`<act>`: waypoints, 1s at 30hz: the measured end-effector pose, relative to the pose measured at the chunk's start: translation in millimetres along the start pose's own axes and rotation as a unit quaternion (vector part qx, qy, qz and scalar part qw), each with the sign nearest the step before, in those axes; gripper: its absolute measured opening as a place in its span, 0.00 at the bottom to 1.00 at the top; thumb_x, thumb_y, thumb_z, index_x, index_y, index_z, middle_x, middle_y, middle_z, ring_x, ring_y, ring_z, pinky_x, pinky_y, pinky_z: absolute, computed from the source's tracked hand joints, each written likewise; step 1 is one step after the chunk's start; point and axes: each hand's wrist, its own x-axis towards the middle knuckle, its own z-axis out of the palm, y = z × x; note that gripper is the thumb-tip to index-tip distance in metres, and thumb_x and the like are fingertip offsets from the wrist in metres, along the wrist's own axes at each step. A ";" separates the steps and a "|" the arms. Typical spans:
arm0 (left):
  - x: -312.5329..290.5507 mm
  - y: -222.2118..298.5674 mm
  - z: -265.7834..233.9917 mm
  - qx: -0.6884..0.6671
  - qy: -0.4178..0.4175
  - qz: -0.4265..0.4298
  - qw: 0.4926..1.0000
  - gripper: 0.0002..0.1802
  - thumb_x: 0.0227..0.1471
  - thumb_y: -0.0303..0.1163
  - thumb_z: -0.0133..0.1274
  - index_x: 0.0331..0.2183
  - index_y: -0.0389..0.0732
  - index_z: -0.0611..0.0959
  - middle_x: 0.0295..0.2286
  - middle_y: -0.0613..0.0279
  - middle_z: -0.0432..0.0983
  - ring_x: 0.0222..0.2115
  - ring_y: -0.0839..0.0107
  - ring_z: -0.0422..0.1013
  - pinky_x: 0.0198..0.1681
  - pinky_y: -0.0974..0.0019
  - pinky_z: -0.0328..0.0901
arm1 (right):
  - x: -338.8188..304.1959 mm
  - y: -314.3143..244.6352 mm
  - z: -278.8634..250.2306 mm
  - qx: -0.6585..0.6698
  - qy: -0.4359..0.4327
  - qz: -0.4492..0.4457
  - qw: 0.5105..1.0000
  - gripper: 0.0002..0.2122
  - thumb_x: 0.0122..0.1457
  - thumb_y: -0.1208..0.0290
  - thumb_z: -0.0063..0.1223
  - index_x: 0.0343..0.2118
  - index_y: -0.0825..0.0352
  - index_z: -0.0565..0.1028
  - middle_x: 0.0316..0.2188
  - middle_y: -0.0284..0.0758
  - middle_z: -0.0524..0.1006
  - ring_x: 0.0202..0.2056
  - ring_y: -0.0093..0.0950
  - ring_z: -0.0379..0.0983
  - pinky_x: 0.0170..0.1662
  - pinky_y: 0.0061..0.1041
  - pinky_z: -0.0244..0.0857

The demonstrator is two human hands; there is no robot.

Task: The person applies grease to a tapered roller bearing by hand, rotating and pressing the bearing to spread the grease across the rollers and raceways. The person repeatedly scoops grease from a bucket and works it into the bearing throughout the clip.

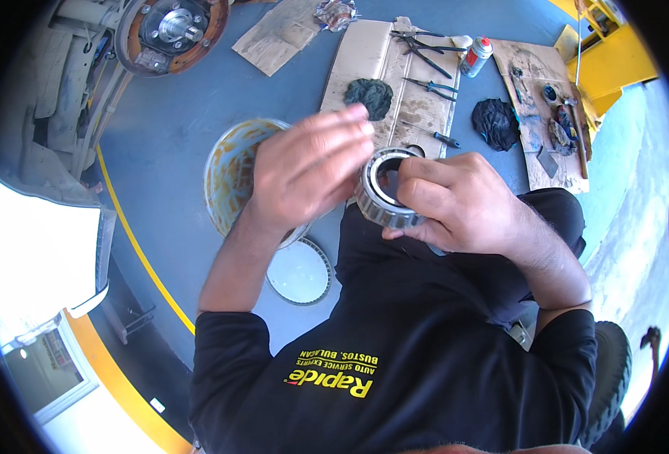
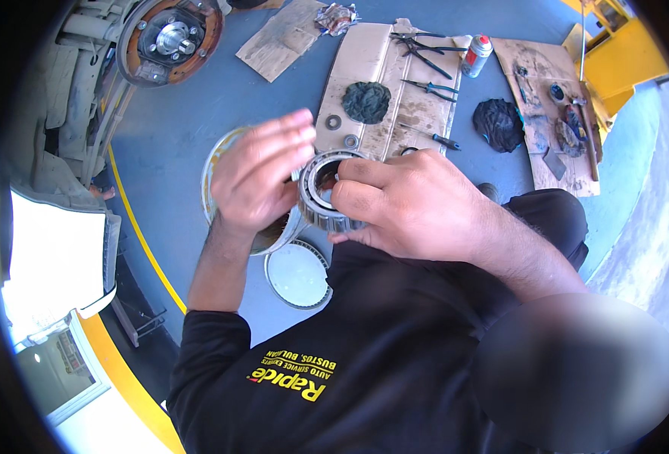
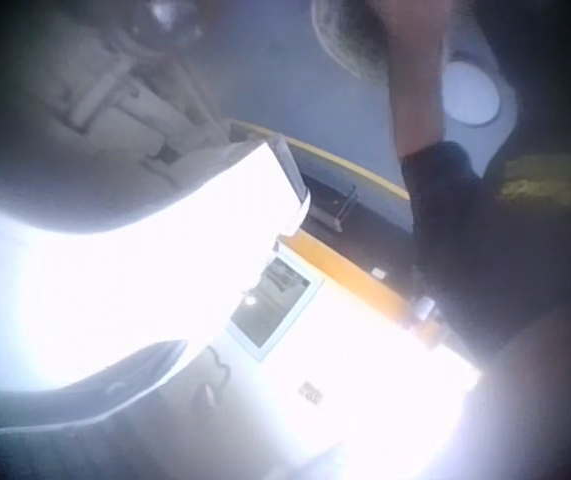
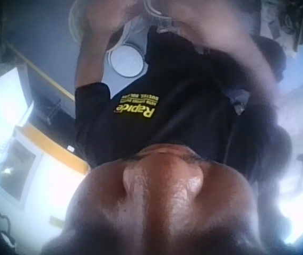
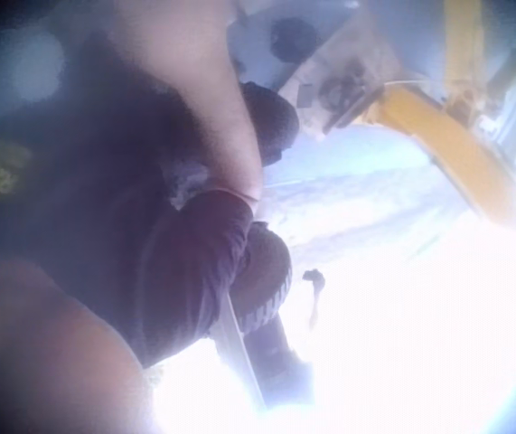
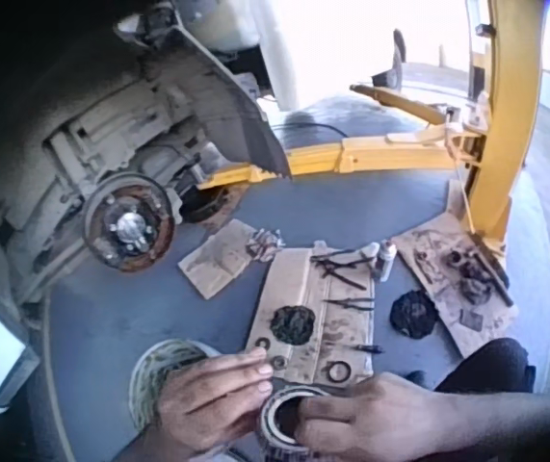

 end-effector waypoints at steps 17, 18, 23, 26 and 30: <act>10.8 -10.0 109.7 -0.748 0.264 -0.203 0.573 0.50 0.66 0.68 0.26 0.61 0.29 0.68 0.58 0.28 0.68 0.59 0.36 0.68 0.66 0.40 0.60 | -19.7 25.2 46.7 -0.105 0.127 0.081 0.983 0.17 0.44 0.64 0.68 0.37 0.58 0.74 0.35 0.27 0.75 0.25 0.26 0.77 0.25 0.29 0.73; 13.6 -10.4 110.3 -0.747 0.266 -0.201 0.575 0.51 0.65 0.70 0.26 0.61 0.29 0.67 0.58 0.28 0.68 0.59 0.36 0.68 0.66 0.40 0.60 | -19.6 25.5 47.2 -0.096 0.126 0.090 0.983 0.17 0.45 0.63 0.69 0.37 0.59 0.74 0.36 0.28 0.76 0.25 0.26 0.78 0.26 0.29 0.73; 18.4 -11.7 109.9 -0.715 0.245 -0.208 0.621 0.57 0.61 0.76 0.21 0.61 0.28 0.67 0.58 0.28 0.69 0.59 0.40 0.69 0.67 0.41 0.58 | -13.8 20.8 34.3 -0.023 0.078 0.219 0.972 0.16 0.56 0.60 0.67 0.40 0.64 0.74 0.36 0.36 0.80 0.30 0.38 0.82 0.29 0.38 0.75; 20.3 -10.1 115.1 -0.672 0.200 -0.226 0.677 0.62 0.59 0.79 0.17 0.60 0.26 0.68 0.57 0.28 0.70 0.59 0.41 0.70 0.66 0.44 0.58 | -7.2 21.2 23.1 0.023 -0.036 0.290 0.956 0.16 0.61 0.60 0.64 0.41 0.67 0.74 0.33 0.43 0.81 0.32 0.44 0.82 0.32 0.42 0.75; 20.8 -14.1 114.7 -0.628 0.151 -0.228 0.729 0.64 0.58 0.81 0.16 0.59 0.26 0.68 0.56 0.30 0.71 0.59 0.43 0.70 0.66 0.46 0.58 | -14.4 35.1 25.6 0.268 -0.009 0.221 0.937 0.14 0.65 0.62 0.59 0.41 0.70 0.75 0.31 0.48 0.81 0.33 0.48 0.81 0.35 0.43 0.75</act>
